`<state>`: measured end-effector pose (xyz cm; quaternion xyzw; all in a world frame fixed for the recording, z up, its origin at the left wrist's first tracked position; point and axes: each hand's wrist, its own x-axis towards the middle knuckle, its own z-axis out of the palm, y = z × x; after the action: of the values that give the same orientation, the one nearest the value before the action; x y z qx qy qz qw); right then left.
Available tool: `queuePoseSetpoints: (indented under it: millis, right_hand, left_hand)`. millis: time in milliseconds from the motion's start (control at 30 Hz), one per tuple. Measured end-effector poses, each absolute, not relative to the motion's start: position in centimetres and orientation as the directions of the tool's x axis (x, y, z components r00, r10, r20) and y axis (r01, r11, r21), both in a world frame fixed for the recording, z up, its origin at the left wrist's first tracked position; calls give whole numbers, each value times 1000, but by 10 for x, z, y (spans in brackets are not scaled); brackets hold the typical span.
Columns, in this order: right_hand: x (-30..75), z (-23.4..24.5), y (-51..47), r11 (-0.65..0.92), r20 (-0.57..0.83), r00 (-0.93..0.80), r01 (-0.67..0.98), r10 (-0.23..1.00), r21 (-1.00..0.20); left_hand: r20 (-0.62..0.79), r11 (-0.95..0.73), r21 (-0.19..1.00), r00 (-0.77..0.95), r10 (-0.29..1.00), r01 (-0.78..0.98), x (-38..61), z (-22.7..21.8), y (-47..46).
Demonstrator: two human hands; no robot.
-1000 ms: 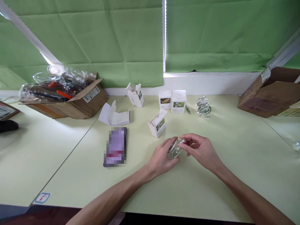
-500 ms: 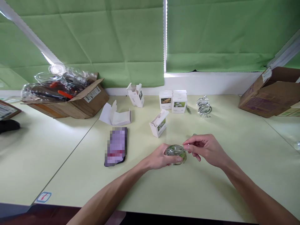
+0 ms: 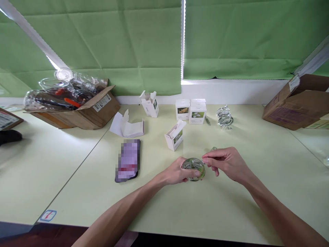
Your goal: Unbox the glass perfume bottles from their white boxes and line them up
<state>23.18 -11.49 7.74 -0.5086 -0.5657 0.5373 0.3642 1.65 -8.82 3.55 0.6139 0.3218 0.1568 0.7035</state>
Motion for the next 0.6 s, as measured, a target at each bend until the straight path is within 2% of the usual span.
queuePoseSetpoints:
  millis: [100, 233, 333, 367, 500, 600]
  right_hand:
    - [230, 76, -116, -86, -127, -180, 216, 975, -973]
    - [240, 77, -111, -142, -182, -236, 176, 955, -974]
    - [258, 83, -104, -147, -163, -84, 165, 983, -975]
    - [265, 85, -101, -140, -148, -25, 197, 989, -970]
    - [287, 88, -92, -157, -191, -43, 407, 981, -900]
    - [296, 85, -88, -175, -184, 38, 542, 982, -822]
  left_hand:
    - [-282, 198, 959, 730, 623, 201, 16, 35, -88]
    - [-271, 223, 960, 776, 570, 171, 12, 33, -86]
    - [-296, 221, 954, 770, 564, 205, 8, 29, -83]
    - [-299, 217, 953, 758, 580, 210, 8, 28, -82]
    - [-267, 200, 963, 717, 644, 179, 10, 20, -78]
    - [-251, 199, 967, 709, 659, 157, 13, 17, -78]
